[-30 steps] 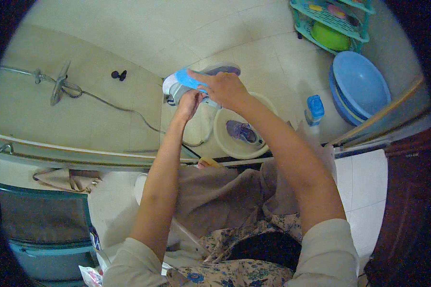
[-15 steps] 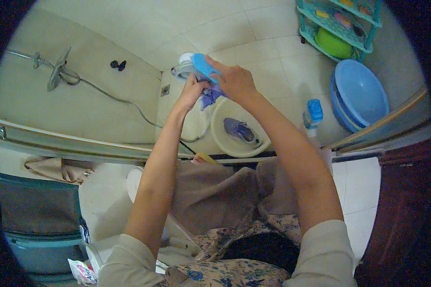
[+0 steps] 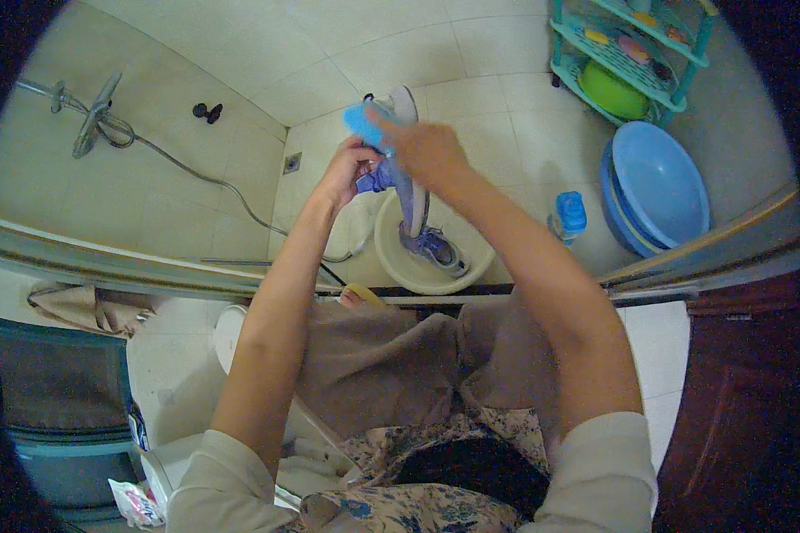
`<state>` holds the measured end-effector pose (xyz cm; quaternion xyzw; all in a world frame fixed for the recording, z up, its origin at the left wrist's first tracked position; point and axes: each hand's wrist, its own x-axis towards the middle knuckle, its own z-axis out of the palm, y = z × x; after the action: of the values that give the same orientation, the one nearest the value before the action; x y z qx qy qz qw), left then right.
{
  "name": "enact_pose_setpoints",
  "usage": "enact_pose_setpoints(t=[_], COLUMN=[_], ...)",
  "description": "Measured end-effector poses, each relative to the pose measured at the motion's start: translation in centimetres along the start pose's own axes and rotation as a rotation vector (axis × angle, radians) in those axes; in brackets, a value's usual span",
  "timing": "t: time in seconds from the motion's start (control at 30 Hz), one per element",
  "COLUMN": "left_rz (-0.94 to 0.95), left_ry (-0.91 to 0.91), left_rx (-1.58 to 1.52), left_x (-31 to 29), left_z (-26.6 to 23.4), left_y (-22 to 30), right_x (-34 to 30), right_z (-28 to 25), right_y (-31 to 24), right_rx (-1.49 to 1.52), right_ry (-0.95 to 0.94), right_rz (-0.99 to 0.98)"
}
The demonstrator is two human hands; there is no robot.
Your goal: The person sits on the bathroom floor and scrubs a pair of purple and white sneakers with a blue brush in a white basin. They repeatedly dip the shoes in water, scrub the uppers, soles, and laces, and rinse them.
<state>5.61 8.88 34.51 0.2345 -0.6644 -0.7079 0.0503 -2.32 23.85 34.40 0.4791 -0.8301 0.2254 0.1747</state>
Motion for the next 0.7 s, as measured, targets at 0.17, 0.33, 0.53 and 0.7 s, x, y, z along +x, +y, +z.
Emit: enact_pose_setpoints(t=[0.17, 0.33, 0.53, 0.7], left_rz=[0.128, 0.144, 0.120, 0.188], left_ry=[-0.140, -0.037, -0.076, 0.066], left_rx=[-0.024, 0.155, 0.063, 0.316], left_x=[1.4, 0.3, 0.3, 0.1], left_z=[-1.3, -0.9, -0.1, -0.5], left_y=[-0.5, -0.1, 0.6, 0.4], right_x=[1.4, 0.3, 1.0, -0.4], right_z=[0.2, 0.1, -0.3, -0.3], right_y=[1.8, -0.1, 3.6, 0.6], right_rx=[0.049, 0.033, 0.021, 0.026], right_ry=[0.074, -0.070, 0.028, -0.063], right_rz=[0.012, -0.045, 0.143, -0.060])
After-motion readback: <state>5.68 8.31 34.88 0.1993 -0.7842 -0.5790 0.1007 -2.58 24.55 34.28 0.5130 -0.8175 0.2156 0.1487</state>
